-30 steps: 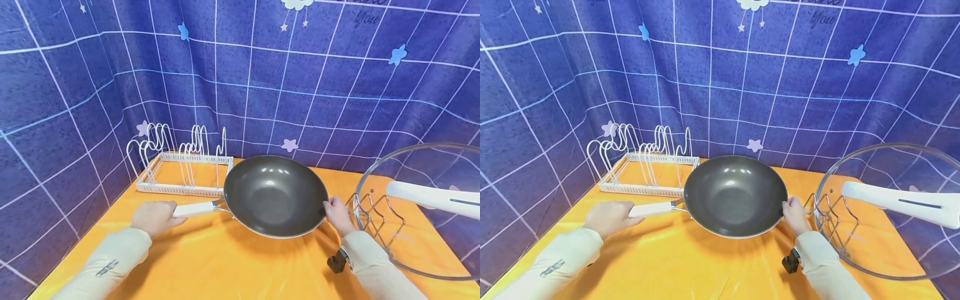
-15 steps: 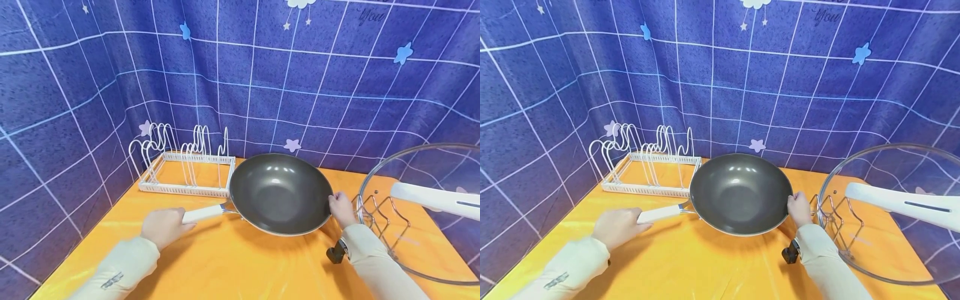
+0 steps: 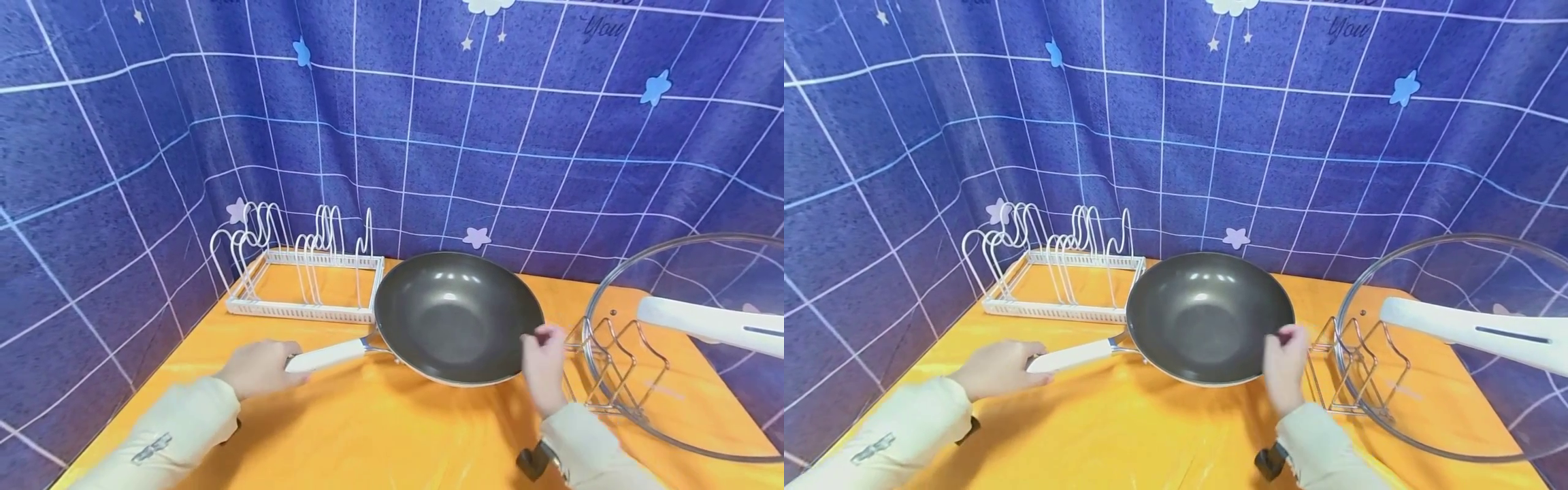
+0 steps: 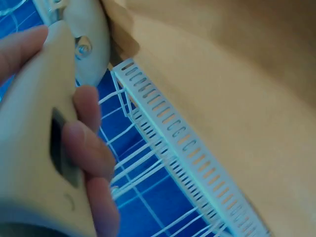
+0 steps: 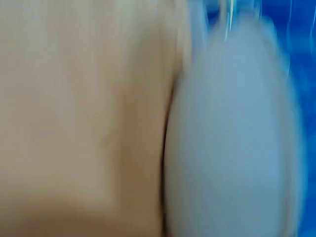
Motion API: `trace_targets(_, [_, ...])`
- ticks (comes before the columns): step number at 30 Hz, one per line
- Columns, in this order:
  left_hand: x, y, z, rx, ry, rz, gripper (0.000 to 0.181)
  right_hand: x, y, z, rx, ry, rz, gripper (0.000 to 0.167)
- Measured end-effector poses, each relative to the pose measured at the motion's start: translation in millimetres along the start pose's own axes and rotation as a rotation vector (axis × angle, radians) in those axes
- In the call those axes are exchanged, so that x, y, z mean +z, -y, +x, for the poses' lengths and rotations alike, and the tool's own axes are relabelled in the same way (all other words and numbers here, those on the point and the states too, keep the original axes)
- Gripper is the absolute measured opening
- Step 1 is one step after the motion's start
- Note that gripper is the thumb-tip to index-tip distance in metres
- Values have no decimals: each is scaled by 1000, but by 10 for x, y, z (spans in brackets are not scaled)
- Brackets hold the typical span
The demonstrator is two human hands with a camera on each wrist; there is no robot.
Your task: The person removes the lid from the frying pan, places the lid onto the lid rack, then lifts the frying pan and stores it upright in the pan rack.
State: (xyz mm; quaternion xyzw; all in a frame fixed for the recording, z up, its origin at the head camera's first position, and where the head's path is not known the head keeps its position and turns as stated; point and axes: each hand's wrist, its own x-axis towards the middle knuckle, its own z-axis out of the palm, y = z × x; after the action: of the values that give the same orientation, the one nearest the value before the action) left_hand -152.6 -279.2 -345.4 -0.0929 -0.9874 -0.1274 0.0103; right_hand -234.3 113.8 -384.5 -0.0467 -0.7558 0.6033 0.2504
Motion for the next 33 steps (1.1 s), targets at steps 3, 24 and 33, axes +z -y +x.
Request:
trace_targets(3, [-14,51,-13,-15,56,-32,25,211,213,-397,-121,198,126,14])
trace_targets(24, [24,-101,-91,-34,86,39,21,1611,530,-1345,751,887,629,46])
trace_targets(33, [55,-265,-128,-30,85,-23,21,1714,497,-1215,934,718,927,33])
